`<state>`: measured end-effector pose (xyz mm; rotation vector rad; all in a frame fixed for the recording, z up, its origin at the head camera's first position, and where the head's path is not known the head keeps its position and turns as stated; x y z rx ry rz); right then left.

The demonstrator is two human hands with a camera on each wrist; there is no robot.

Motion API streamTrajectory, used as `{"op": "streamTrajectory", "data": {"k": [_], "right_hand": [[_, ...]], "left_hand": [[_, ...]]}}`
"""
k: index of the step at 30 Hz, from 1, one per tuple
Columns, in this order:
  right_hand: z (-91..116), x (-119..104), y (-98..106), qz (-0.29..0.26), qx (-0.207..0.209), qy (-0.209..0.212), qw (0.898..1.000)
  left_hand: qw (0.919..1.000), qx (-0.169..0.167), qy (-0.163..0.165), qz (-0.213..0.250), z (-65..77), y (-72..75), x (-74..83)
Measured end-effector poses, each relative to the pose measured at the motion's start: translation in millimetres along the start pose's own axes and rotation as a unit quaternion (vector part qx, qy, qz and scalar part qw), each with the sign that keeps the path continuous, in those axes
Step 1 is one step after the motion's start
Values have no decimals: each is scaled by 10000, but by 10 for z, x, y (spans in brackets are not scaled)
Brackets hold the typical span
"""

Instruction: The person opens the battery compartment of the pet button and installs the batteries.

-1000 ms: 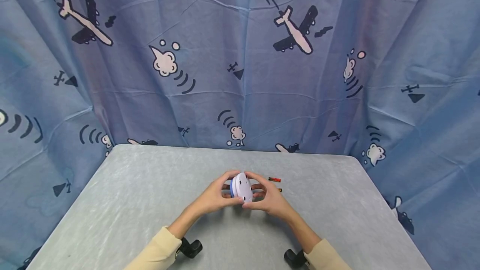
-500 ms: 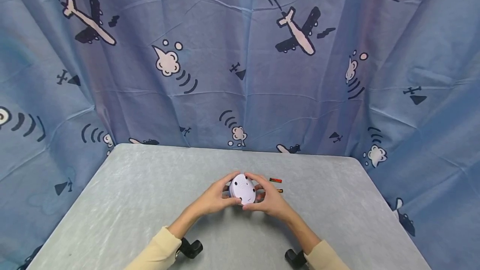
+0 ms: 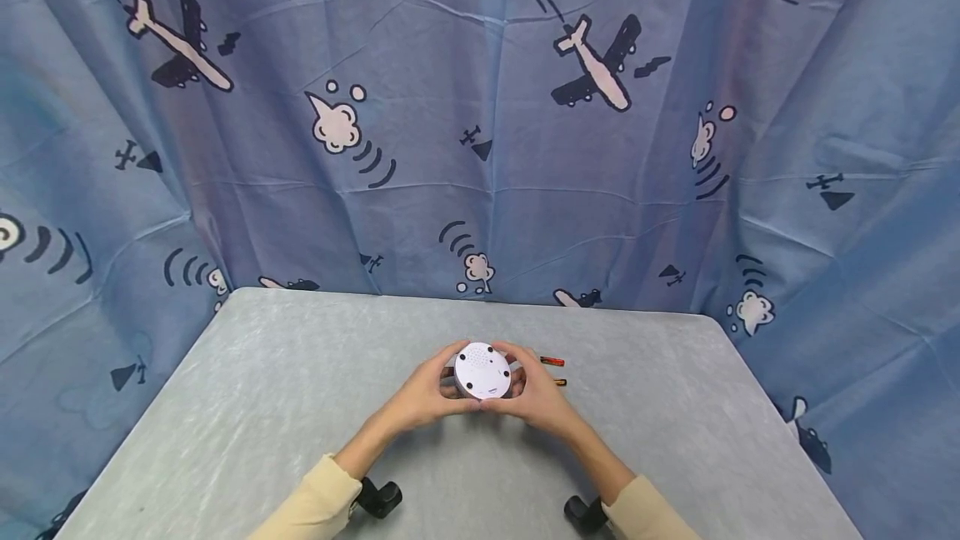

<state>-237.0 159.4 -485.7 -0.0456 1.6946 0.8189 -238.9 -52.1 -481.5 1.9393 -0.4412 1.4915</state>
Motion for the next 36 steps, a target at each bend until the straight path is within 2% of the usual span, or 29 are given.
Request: {"op": "streamTrajectory", "data": {"k": [5, 9, 12, 19, 25, 31, 36], "right_hand": [[-64, -14, -3, -447, -357, 103, 9983], [-95, 6, 12, -754, -695, 96, 9947], [-136, 28, 3, -599, -709, 58, 9957], [-242, 108, -58, -5, -557, -234, 9982], [-297, 128, -73, 137, -565, -272, 9979], [-362, 109, -46, 132, -546, -34, 9984], [-420, 125, -12, 364, -614, 141, 9973]], "left_hand": [[9987, 351, 62, -363, 6, 54, -58], [9994, 233, 100, -228, 5, 133, -111], [9999, 70, 110, -6, -8, 189, -155], [9995, 73, 69, 305, -3, 230, -276], [9997, 25, 173, 189, 7, 267, -307], [9999, 12, 164, -48, 11, 310, -289], [9998, 74, 121, -132, 11, 305, -276]]}}
Point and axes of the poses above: each hand's wrist, its own z-axis away from the middle knuckle, its own y-axis out of the back of the hand, x = y × z, the point moved 2 cm from there along -z, towards the middle knuckle, and after that the axes turned 13 degrees about -x, right-handed, at the moved point
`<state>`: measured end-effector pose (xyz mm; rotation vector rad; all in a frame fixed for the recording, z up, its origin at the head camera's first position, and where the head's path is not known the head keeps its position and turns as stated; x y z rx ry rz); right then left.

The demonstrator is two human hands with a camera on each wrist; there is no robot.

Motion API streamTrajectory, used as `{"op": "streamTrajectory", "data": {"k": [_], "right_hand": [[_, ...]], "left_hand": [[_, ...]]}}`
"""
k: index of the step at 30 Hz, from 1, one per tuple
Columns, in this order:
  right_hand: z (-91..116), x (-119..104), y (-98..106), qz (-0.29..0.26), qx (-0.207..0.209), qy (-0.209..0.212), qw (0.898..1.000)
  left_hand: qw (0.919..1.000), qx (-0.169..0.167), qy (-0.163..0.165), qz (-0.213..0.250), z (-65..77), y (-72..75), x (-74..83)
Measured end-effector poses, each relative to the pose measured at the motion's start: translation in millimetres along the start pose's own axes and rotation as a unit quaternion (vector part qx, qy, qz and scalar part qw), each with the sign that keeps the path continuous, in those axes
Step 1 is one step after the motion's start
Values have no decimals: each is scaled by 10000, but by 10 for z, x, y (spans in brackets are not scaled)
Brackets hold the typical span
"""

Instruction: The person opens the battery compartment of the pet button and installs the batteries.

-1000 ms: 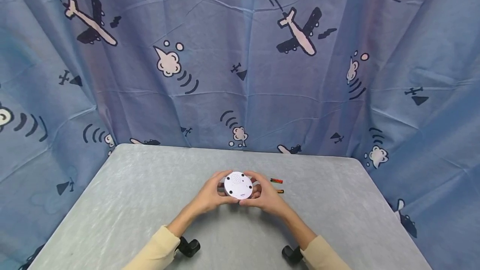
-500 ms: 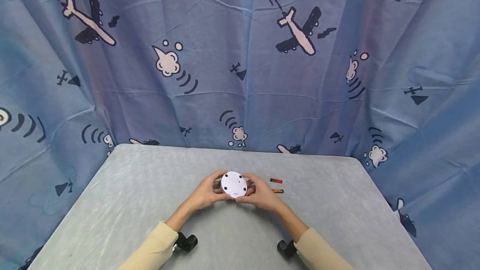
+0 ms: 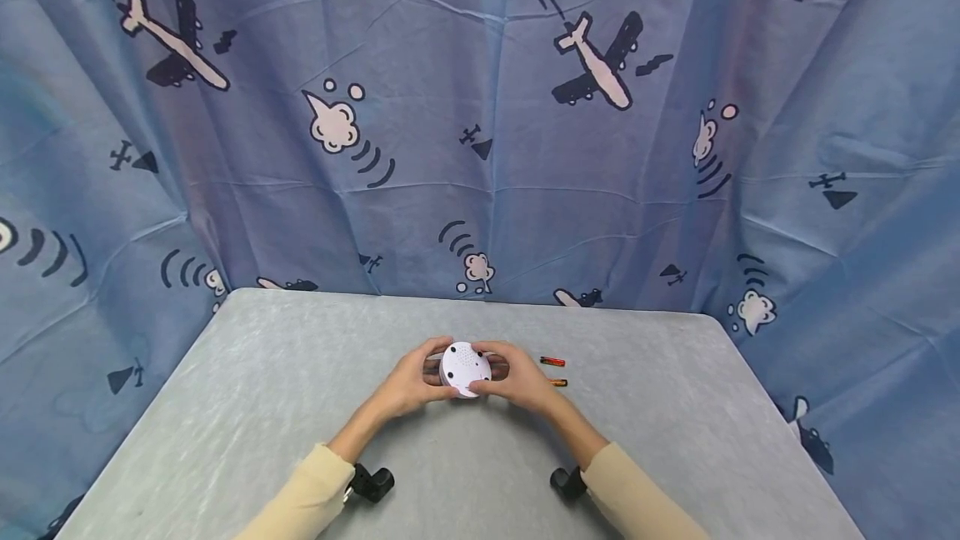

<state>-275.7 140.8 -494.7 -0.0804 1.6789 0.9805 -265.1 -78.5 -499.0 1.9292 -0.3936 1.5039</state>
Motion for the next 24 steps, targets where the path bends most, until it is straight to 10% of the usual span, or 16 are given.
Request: {"op": "streamTrajectory", "data": {"k": [24], "right_hand": [[-58, -71, 110, 628, -705, 363, 9949]], "left_hand": [[9986, 44, -65, -524, -27, -64, 78]]}}
Point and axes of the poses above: each hand's wrist, its own z-axis away from the middle knuckle, its own y-axis out of the back of the hand, x = y × z, the point moved 2 cm from there along -z, towards the middle knuckle, and after that the axes turned 13 degrees about -x, right-handed, at the moved point
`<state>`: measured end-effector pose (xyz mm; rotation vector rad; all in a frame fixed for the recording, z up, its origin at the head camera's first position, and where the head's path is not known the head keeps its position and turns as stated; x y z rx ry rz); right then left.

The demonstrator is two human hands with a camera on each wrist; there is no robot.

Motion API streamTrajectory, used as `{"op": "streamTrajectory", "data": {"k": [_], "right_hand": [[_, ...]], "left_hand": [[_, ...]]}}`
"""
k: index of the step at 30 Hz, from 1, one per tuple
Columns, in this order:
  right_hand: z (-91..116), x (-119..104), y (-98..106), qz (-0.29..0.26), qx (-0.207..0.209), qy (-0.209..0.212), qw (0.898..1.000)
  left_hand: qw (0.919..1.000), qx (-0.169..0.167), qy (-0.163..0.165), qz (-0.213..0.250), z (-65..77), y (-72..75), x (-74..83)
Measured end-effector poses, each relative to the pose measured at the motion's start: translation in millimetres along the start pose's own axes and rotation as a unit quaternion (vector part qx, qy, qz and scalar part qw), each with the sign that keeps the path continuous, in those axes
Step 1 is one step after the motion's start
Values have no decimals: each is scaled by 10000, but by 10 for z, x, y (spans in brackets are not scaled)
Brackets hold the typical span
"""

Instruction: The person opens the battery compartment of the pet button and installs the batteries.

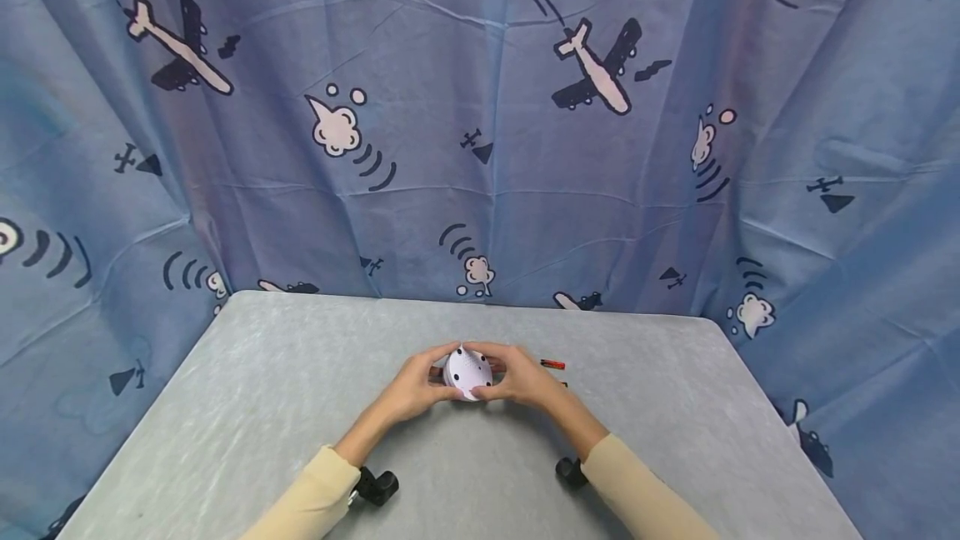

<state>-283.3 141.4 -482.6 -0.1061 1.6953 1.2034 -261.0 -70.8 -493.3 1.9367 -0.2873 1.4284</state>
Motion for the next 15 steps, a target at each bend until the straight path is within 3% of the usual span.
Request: {"op": "streamTrajectory", "data": {"k": [15], "right_hand": [[-53, -36, 28, 1085, -192, 161, 9938]], "left_hand": [[9986, -24, -62, -531, -43, 14, 31]]}}
Point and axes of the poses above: each hand's wrist, its own z-axis away from the middle knuckle, its own y-axis out of the back of the hand, x = y × z, the point moved 2 cm from there along -z, towards the middle knuckle, and after that the axes turned 13 degrees about -x, right-handed, at the moved point
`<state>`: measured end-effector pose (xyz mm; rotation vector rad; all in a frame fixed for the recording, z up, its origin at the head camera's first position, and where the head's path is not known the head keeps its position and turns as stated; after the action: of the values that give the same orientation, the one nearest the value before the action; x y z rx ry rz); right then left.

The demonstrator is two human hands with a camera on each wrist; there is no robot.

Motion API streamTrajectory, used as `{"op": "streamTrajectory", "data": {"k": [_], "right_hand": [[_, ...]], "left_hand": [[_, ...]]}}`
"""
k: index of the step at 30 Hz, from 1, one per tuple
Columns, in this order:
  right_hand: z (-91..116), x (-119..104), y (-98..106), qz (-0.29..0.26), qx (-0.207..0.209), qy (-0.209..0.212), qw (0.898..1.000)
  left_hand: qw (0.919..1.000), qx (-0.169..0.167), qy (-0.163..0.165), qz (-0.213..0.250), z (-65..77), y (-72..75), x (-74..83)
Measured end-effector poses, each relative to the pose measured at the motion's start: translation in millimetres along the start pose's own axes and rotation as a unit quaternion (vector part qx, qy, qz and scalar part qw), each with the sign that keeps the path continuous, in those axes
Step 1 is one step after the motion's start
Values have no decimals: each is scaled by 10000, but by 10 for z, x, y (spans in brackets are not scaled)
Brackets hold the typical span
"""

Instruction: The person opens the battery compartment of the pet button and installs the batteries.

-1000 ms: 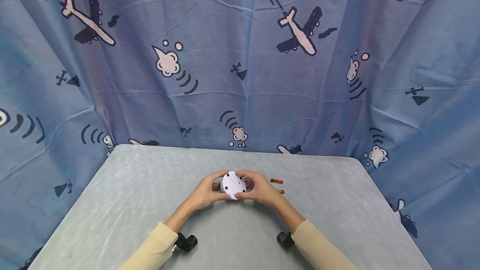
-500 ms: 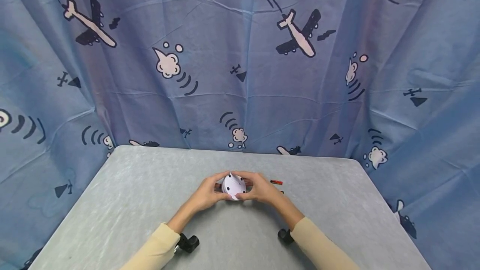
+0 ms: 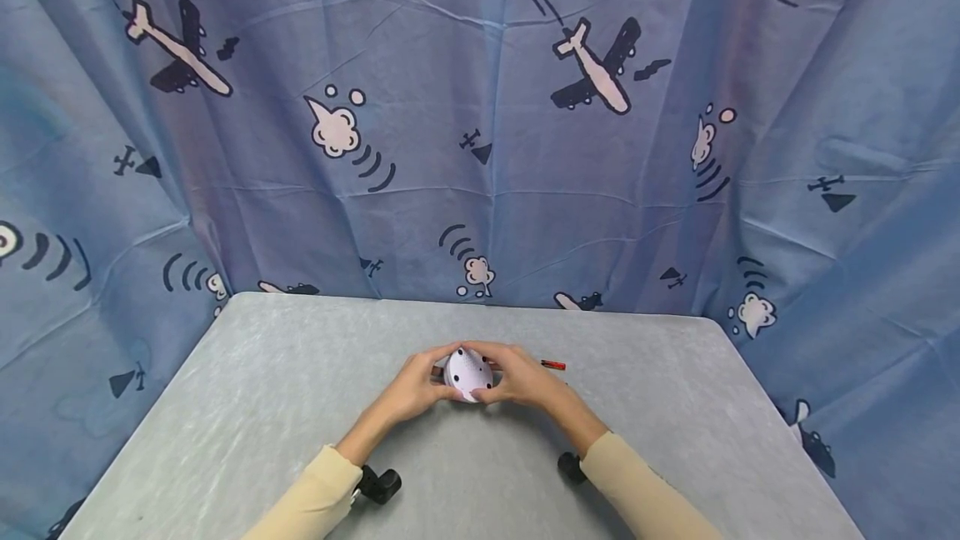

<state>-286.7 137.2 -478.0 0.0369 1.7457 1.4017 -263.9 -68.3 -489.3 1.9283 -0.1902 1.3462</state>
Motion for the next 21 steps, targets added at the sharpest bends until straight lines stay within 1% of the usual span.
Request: {"op": "streamTrajectory", "data": {"k": [3, 5, 13, 16, 21], "right_hand": [[-9, -29, 12, 237, 0, -70, 9997], [-13, -33, 12, 285, 6, -101, 9995], [-10, 19, -14, -67, 139, 91, 9998], [-16, 29, -15, -106, 161, 150, 9997], [-17, 37, -21, -358, 136, 193, 9991]], "left_hand": [[10000, 17, -9, -16, -8, 4, 13], [10000, 25, 1, -15, -14, -1, 19], [9996, 30, 281, -94, -38, -13, 51], [9994, 34, 338, -41, -44, -6, 66], [9991, 13, 423, 36, -43, 4, 66]]}}
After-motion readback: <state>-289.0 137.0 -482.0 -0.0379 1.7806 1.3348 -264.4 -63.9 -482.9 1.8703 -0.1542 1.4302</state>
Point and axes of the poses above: each hand's wrist, its own z-axis away from the middle knuckle, its own y-axis out of the back of the hand, x = y × z, the point moved 2 cm from there along -z, towards the middle knuckle, and after that the axes turned 13 degrees about -x, right-handed, at the moved point
